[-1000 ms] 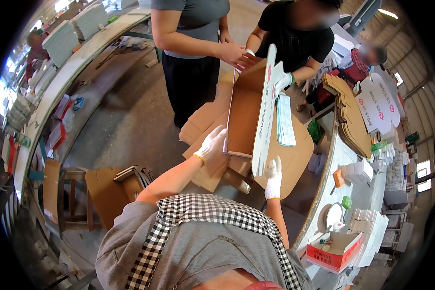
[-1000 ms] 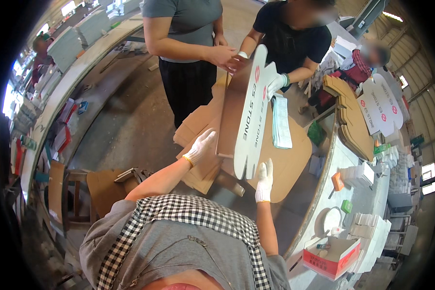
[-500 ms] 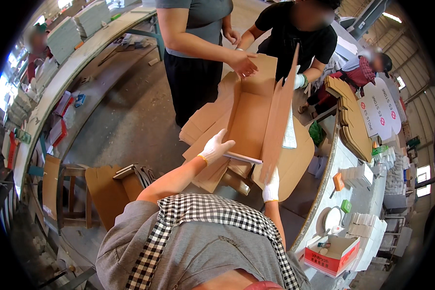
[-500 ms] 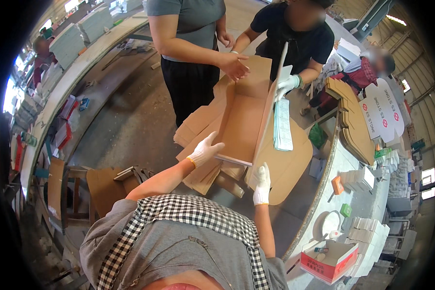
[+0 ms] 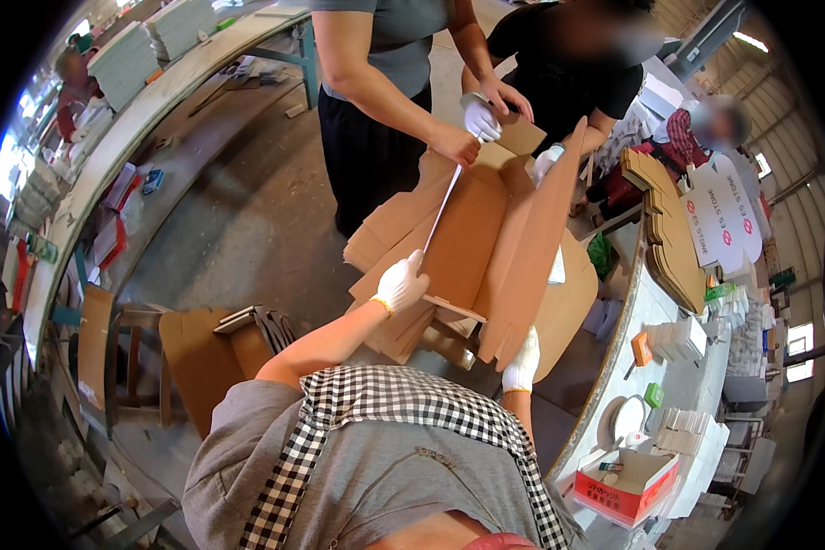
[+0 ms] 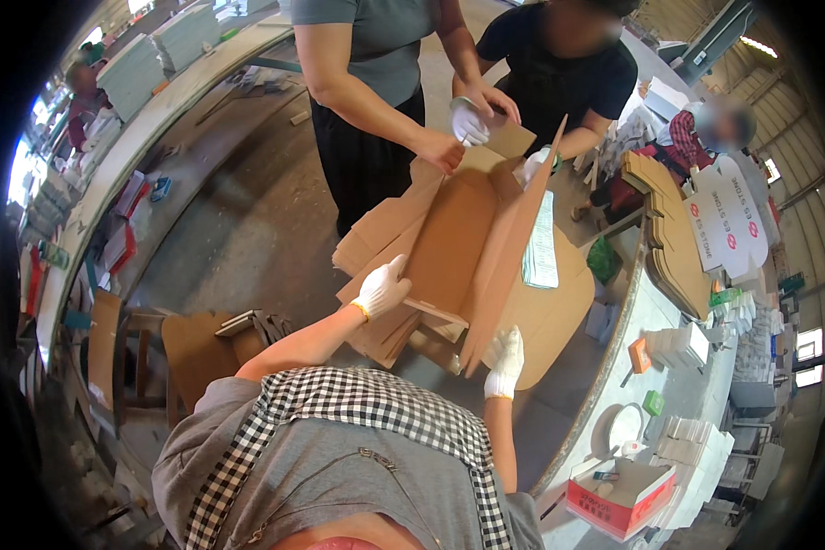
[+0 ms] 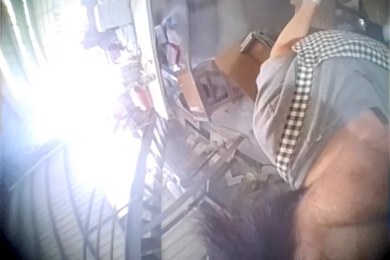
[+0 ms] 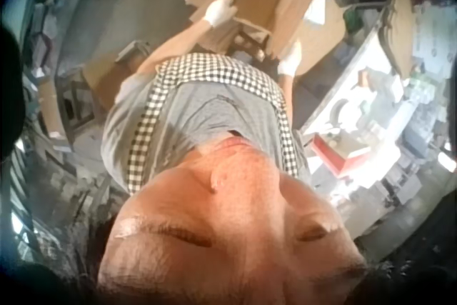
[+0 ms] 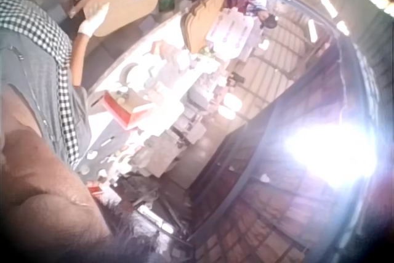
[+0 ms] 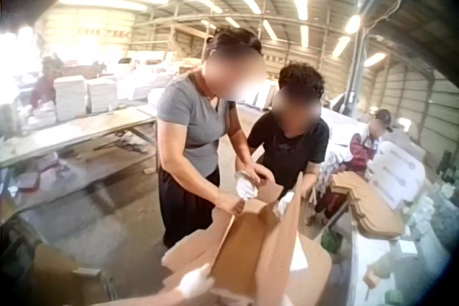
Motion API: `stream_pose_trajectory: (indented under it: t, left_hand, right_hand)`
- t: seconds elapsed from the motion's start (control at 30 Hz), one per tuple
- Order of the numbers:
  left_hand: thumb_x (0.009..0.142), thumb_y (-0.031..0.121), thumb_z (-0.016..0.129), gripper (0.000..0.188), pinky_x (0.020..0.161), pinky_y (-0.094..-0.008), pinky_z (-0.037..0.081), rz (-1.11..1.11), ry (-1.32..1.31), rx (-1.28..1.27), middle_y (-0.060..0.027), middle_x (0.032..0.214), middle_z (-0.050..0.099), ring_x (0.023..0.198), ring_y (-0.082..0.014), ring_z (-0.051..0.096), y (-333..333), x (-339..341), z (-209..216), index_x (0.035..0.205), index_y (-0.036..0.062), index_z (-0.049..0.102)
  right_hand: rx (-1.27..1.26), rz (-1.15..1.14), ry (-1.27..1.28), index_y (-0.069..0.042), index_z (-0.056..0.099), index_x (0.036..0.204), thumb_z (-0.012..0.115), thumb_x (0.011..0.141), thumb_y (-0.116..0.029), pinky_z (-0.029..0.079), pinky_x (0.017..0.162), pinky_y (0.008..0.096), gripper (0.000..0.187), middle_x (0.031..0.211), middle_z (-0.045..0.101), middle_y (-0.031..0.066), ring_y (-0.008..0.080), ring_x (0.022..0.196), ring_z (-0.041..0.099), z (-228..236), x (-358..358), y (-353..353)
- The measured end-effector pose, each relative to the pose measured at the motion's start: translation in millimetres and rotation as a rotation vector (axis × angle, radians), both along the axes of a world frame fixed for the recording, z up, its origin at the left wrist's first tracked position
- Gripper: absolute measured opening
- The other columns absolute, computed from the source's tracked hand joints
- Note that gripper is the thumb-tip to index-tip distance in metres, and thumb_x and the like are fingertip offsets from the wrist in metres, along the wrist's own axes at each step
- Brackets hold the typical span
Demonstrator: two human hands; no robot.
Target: The person folds flat cardboard pieces into box shapes, inserts white paper inserts, and secures the flaps. They handle multiple units sequentially, stacking completed boxes on the table.
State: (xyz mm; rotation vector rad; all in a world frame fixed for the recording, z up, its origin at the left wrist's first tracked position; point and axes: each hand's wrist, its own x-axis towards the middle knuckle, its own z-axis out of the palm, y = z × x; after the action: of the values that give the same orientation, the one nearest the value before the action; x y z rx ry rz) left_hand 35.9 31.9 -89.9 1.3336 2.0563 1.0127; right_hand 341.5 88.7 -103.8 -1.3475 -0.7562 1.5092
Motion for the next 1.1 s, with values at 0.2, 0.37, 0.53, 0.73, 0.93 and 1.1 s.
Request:
stream_pose_trajectory:
  t: [0.2,0.37,0.53,0.73,0.93,1.1]
  left_hand:
    - [0.085,0.020,0.055,0.057,0.083,-0.0515,0.051,0.087,0.141,0.161,-0.0296,0.097,0.066,0.091,-0.0450,0.064,-5,2,1,0.137,-0.0006,0.046]
    - [0.086,0.017,0.053,0.054,0.084,-0.0507,0.051,0.089,0.166,0.071,-0.0290,0.100,0.066,0.093,-0.0442,0.065,-2,-25,-8,0.137,-0.0017,0.048]
    - [0.086,0.016,0.053,0.039,0.084,-0.0504,0.049,0.023,0.039,0.080,-0.0307,0.097,0.065,0.096,-0.0452,0.063,0,-40,-1,0.121,-0.0019,0.057]
    - [0.087,0.024,0.059,0.040,0.086,-0.0426,0.051,0.013,0.032,0.012,-0.0272,0.103,0.067,0.101,-0.0402,0.065,11,-57,4,0.119,-0.0009,0.060]
    - [0.085,0.027,0.060,0.032,0.083,-0.0492,0.048,0.105,-0.047,0.094,-0.0284,0.097,0.065,0.097,-0.0463,0.061,-15,-39,1,0.097,-0.0026,0.059]
    - [0.085,0.023,0.058,0.024,0.082,-0.0498,0.048,0.065,-0.022,0.033,-0.0284,0.095,0.064,0.096,-0.0470,0.061,-13,-42,-7,0.092,-0.0004,0.059]
  right_hand:
    - [0.056,0.199,0.351,-0.003,0.051,0.135,0.037,0.107,-0.030,0.055,0.088,0.0408,0.041,0.126,0.062,0.0110,0.0270,0.109,0.063,-34,9,-2]
    - [-0.079,0.195,0.460,-0.004,0.050,0.135,0.041,0.106,-0.032,0.054,0.092,0.0415,0.041,0.129,0.060,0.0108,0.0266,0.114,0.061,-7,-8,-9]
    - [-0.059,0.212,0.384,-0.005,0.048,0.138,0.042,0.106,-0.034,0.053,0.094,0.0416,0.044,0.132,0.058,0.0114,0.0265,0.116,0.059,-7,-27,-19]
    - [-0.039,0.241,0.328,-0.005,0.045,0.141,0.043,0.105,-0.037,0.051,0.096,0.0417,0.048,0.136,0.055,0.0120,0.0265,0.119,0.057,-5,-52,-28]
    - [-0.030,0.247,0.298,-0.006,0.043,0.144,0.044,0.105,-0.040,0.050,0.098,0.0419,0.052,0.140,0.052,0.0126,0.0264,0.122,0.056,-13,-43,-46]
    - [0.018,0.288,0.244,-0.006,0.041,0.147,0.045,0.104,-0.042,0.049,0.100,0.0420,0.056,0.143,0.050,0.0132,0.0263,0.125,0.054,-11,-45,-45]
